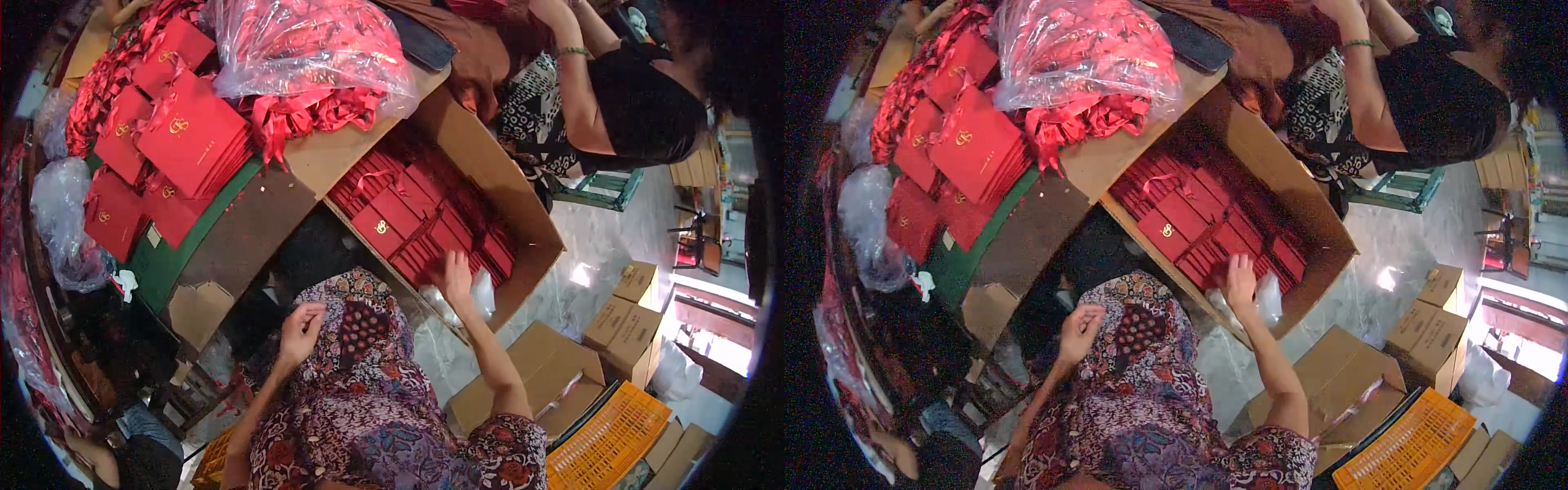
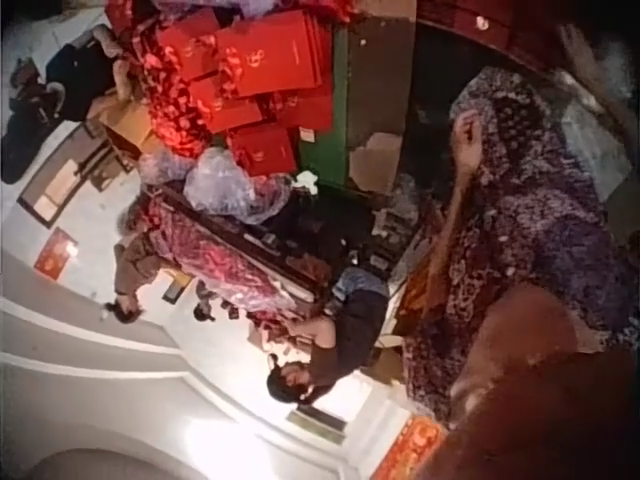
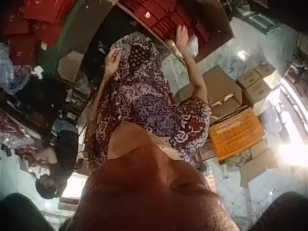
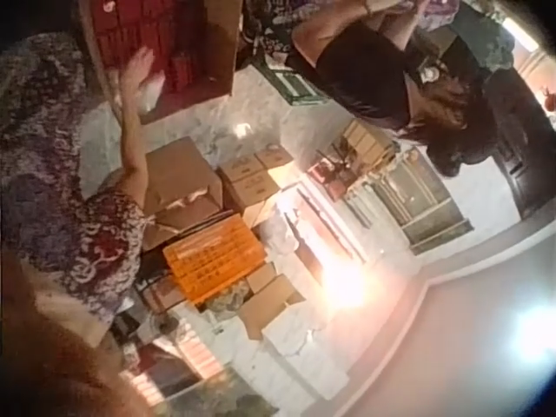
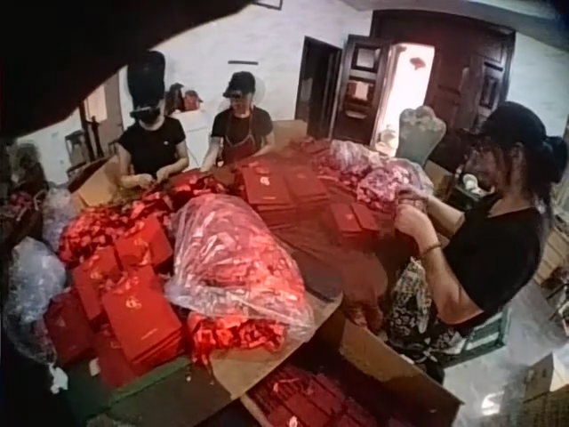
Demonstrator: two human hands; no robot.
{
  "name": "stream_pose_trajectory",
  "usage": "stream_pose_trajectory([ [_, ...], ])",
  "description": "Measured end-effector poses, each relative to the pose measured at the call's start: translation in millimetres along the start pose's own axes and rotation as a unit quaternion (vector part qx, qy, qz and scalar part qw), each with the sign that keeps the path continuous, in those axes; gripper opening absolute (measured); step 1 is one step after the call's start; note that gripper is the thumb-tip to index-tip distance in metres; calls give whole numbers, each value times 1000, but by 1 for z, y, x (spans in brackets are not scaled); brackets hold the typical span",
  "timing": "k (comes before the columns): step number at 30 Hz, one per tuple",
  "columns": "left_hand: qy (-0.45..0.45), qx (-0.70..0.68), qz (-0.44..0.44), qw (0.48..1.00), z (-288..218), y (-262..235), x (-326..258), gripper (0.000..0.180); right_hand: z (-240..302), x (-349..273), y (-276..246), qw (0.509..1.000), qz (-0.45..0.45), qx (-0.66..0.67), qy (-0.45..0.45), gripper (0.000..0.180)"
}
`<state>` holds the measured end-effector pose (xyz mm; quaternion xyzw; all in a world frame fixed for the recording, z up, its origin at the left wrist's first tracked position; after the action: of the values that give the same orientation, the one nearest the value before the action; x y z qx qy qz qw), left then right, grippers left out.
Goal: The person assembles paper gift bags by attaching ribbon handles to them, then folds the bags by hand.
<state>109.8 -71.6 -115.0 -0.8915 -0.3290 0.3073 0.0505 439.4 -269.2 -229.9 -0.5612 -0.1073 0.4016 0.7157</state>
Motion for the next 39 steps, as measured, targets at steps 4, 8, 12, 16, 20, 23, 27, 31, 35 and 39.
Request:
stream_pose_trajectory([
  [4,28,-16,-12,999,-2,0,5,18,27,13,-2,998,-16,-3,-56,130],
  [8,47,-47,-22,998,-4,-5,5,18,24,18,20,997,64,-38,-35,142],
  [12,18,-32,-25,999,-2,-7,6,18,20,21,38,994,62,-65,-55,141],
  [16,-7,-48,-38,998,4,-6,5,18,21,21,40,994,70,-44,-73,134],
  [20,-17,-49,-36,998,7,-6,6,18,16,18,39,991,86,-25,-95,127],
  [23,-24,-54,-42,997,5,-6,7,18,16,26,41,992,84,-23,-94,130],
  [27,-28,-76,-48,996,12,-6,7,18,19,31,45,992,81,-60,-76,135],
  [31,-24,-75,-48,996,12,-5,10,18,16,30,54,992,60,-88,-75,132],
  [35,-26,-75,-49,996,3,-7,8,18,20,30,57,989,66,-116,-67,132],
  [39,-22,-72,-57,996,3,-8,7,18,20,32,50,990,80,-86,-74,137],
])
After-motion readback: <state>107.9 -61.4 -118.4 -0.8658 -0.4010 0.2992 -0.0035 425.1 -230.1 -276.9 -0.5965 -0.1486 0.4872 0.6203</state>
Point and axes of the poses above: each hand's wrist, its own x-axis towards the middle knuckle, its own y-axis out of the palm, z = x × y, the point moved 3 cm from there along x, towards the middle knuckle, and after that the axes turned 10 degrees about x, right-handed, at the moved point
